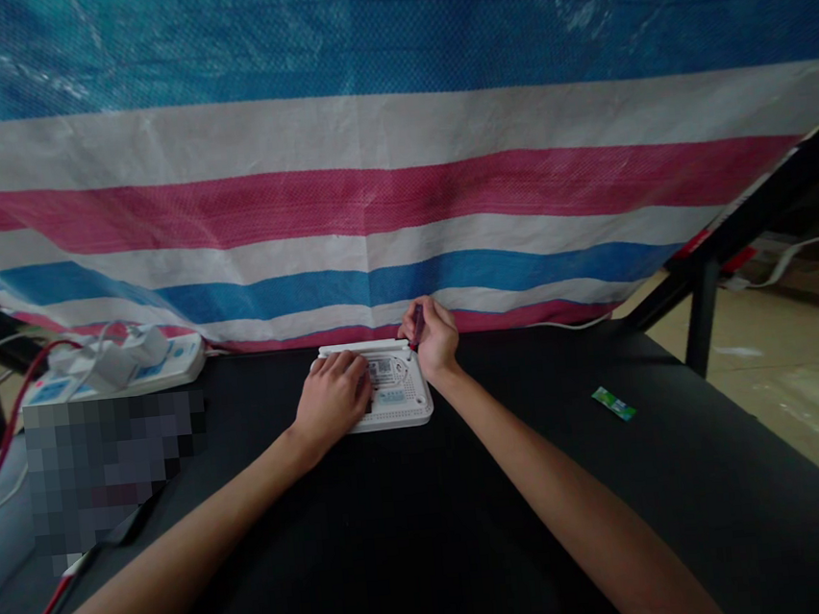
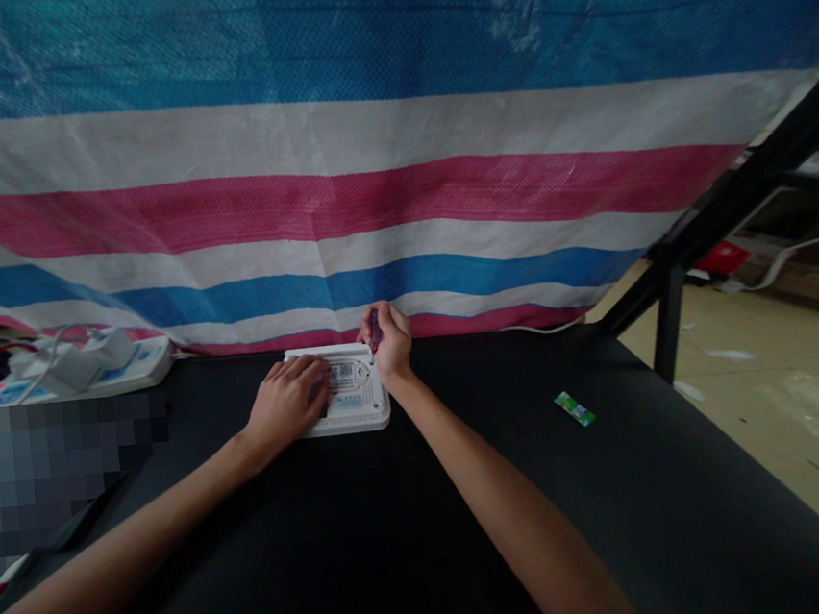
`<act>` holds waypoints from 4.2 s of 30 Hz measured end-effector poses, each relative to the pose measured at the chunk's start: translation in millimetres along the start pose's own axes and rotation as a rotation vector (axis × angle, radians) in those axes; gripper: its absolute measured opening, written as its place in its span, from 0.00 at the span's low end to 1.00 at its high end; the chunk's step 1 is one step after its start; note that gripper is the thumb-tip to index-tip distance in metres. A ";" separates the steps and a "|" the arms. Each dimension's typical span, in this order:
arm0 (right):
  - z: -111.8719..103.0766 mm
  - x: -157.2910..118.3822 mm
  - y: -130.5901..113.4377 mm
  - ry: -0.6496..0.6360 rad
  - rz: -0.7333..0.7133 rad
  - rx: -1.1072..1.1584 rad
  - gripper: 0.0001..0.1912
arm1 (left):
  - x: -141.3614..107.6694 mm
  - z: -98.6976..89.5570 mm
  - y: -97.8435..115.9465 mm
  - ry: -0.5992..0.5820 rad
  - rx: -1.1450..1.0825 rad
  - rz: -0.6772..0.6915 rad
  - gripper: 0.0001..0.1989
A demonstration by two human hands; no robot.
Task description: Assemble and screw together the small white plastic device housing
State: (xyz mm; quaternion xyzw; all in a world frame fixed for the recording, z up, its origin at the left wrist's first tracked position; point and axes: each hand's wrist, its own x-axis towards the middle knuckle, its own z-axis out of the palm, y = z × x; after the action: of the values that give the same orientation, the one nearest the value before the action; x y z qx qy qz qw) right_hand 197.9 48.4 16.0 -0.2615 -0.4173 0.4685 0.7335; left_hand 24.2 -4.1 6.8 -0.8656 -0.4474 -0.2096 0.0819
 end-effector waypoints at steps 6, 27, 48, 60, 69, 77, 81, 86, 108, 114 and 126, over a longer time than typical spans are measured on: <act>1.1 -0.7 0.4 0.001 0.043 0.010 0.21 | -0.3 0.8 -0.3 0.005 0.006 0.008 0.08; 4.3 -6.3 -1.1 -0.013 0.016 0.015 0.16 | -0.6 0.5 -0.3 0.011 0.000 0.008 0.08; 7.2 -7.0 -4.5 -0.010 0.025 0.022 0.18 | -0.3 0.6 -0.5 -0.001 0.005 0.012 0.08; 4.4 -5.2 -0.8 -0.032 -0.002 -0.005 0.18 | -0.2 -0.2 -0.3 -0.007 0.001 0.009 0.09; 5.9 -7.7 -3.0 -0.022 0.019 -0.014 0.18 | -0.7 1.0 -0.8 0.004 0.001 0.015 0.08; 6.5 -8.3 -1.9 -0.017 0.007 0.026 0.17 | -0.1 0.5 -0.7 -0.002 0.003 0.009 0.08; 7.2 -6.6 -1.6 -0.045 0.005 -0.016 0.17 | 0.4 -0.7 -0.3 -0.016 0.008 0.001 0.09; 6.9 -6.3 -1.0 -0.029 0.012 -0.043 0.20 | 0.6 -2.2 0.7 -0.031 0.012 -0.007 0.08; 3.2 -9.5 -1.2 -0.055 0.040 0.026 0.20 | 0.2 -0.8 -0.1 -0.009 -0.003 0.005 0.09; 0.5 -2.6 2.0 -0.044 0.023 0.003 0.20 | 0.2 -0.2 0.1 -0.012 0.008 0.004 0.09; 7.6 -11.6 -4.5 -0.092 0.037 -0.001 0.18 | -0.3 0.4 -0.7 -0.005 0.006 0.008 0.09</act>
State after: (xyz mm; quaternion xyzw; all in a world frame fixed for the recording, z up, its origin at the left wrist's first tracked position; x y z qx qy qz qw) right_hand 191.0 36.0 19.2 -0.2477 -0.4459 0.4932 0.7046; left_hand 23.6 -3.8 6.2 -0.8675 -0.4449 -0.2059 0.0840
